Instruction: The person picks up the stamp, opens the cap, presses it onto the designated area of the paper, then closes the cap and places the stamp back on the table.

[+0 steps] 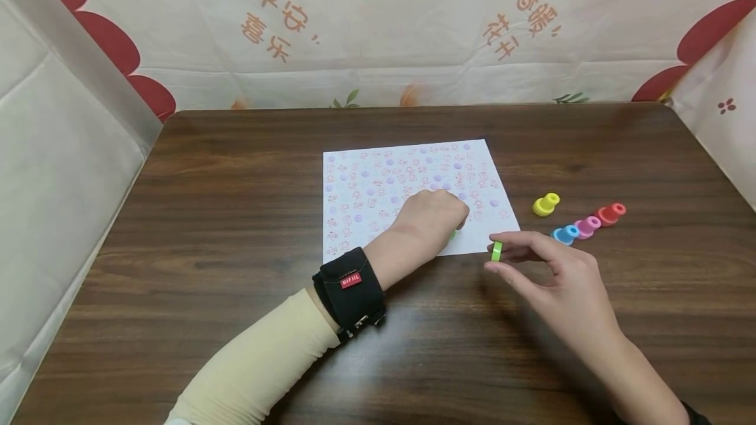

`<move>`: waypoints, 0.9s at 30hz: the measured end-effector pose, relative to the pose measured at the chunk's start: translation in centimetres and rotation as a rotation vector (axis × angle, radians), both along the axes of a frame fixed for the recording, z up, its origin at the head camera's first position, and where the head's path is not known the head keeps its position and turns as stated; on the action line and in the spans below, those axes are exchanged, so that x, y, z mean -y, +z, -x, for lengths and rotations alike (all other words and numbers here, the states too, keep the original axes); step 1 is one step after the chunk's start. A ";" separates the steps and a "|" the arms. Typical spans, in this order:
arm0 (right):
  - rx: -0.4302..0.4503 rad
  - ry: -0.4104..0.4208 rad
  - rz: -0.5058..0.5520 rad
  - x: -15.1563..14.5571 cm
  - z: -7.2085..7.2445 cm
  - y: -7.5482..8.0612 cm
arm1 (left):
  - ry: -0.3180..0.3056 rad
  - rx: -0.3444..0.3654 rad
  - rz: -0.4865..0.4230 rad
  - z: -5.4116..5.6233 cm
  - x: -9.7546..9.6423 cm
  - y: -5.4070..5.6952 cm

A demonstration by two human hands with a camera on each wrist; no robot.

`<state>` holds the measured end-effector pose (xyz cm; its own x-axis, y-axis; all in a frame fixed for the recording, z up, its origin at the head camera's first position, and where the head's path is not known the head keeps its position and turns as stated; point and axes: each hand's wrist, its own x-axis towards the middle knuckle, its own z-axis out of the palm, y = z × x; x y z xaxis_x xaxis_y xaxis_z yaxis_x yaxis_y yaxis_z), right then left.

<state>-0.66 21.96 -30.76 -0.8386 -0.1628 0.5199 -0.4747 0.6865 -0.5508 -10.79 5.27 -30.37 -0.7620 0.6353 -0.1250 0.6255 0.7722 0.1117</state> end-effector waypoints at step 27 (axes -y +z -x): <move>0.003 -0.009 -0.010 -0.3 -0.5 0.2 | -0.001 -0.003 0.014 -0.2 -0.1 -0.2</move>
